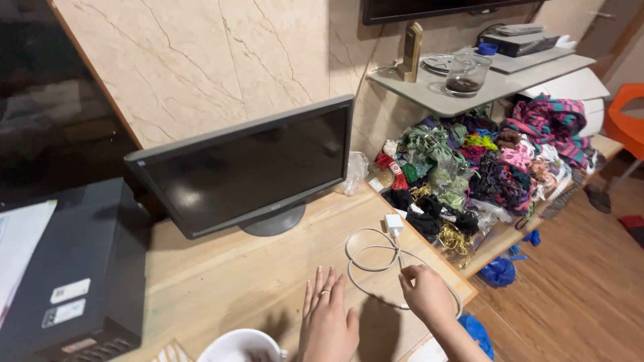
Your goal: Wiping down a desk and computer peripherals with a cloth and soapy water.
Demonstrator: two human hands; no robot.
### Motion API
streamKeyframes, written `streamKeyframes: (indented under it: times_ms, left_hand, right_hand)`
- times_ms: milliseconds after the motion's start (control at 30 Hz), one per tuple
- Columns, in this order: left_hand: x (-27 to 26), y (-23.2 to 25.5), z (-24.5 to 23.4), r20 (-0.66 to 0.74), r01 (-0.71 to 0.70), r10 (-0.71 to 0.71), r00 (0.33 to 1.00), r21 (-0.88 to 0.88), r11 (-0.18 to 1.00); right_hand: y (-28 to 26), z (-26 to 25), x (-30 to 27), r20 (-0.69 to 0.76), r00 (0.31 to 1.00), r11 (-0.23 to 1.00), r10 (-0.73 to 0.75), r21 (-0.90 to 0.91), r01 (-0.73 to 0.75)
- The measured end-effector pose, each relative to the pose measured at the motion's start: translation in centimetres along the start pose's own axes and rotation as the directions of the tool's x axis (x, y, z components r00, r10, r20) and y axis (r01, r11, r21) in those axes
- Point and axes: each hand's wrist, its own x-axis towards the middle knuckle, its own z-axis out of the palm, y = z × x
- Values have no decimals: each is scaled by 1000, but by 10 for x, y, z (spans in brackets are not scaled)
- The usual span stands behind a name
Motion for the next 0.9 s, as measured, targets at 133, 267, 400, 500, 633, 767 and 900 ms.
streamKeyframes:
  times_ms: [133, 267, 400, 500, 633, 767, 900]
  left_hand:
    - [12, 16, 26, -9, 96, -96, 995, 0, 995]
    - [22, 40, 38, -60, 196, -195, 979, 13, 981]
    - [29, 53, 53, -53, 301, -300, 952, 12, 954]
    - [35, 50, 73, -36, 371, -370, 928, 30, 928]
    - [36, 50, 88, -26, 418, -417, 909, 61, 907]
    - [36, 42, 102, -42, 446, -444, 895, 75, 892]
    - [45, 32, 110, -65, 432, -428, 901, 75, 899]
  right_hand:
    - [14, -8, 23, 44, 997, 998, -60, -13, 60]
    - [26, -11, 48, 121, 992, 996, -18, -84, 29]
    - [48, 5, 83, 148, 987, 982, -70, -167, 94]
    - [47, 7, 93, 205, 978, 959, -47, -263, 101]
    - [49, 23, 113, 210, 975, 948, -72, -288, 133]
    - [46, 34, 119, 302, 953, 943, -33, -306, 130]
    - [50, 56, 135, 277, 960, 962, -25, -254, 99]
